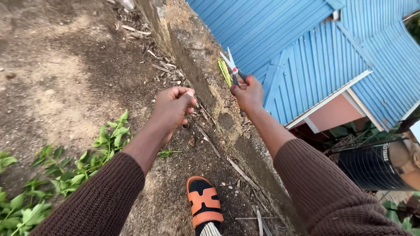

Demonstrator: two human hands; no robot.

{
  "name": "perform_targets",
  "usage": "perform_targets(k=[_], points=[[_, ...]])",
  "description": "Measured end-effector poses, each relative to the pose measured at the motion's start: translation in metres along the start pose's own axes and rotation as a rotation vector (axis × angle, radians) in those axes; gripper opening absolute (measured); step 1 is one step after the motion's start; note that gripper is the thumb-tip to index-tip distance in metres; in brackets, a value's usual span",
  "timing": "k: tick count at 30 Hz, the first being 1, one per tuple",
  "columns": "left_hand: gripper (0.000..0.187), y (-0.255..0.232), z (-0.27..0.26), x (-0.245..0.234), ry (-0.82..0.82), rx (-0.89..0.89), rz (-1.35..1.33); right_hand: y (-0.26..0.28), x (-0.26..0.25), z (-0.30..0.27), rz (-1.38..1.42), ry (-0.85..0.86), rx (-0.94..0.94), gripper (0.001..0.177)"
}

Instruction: Trimming leaves and small branches off plant stems using scissors.

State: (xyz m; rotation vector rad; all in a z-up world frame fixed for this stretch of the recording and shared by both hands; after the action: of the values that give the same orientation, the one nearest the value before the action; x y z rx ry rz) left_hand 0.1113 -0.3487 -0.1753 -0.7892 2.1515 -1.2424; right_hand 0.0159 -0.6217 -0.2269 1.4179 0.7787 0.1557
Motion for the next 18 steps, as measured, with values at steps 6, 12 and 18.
perform_targets(k=[6,12,18], points=[[0.012,0.015,0.011,0.003,-0.027,-0.078,-0.040,-0.014,0.014,0.027,-0.130,0.031,0.002,0.027],[0.016,0.016,0.019,-0.005,-0.027,-0.054,-0.082,-0.011,0.018,0.030,-0.187,0.015,-0.031,0.032],[0.017,0.007,0.006,-0.041,-0.075,0.010,-0.057,0.051,0.019,-0.021,0.016,0.036,-0.352,0.031]])
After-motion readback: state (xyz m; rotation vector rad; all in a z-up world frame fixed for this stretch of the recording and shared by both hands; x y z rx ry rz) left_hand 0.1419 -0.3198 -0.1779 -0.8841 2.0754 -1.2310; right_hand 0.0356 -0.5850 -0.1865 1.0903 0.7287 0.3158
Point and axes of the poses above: each hand's wrist, its own z-axis towards the middle knuckle, its own x-axis out of the palm, y = z × x, the point moved 10 cm from there along z, towards the middle knuckle, and after that the axes turned 10 degrees about z, right-handed, at the moved point
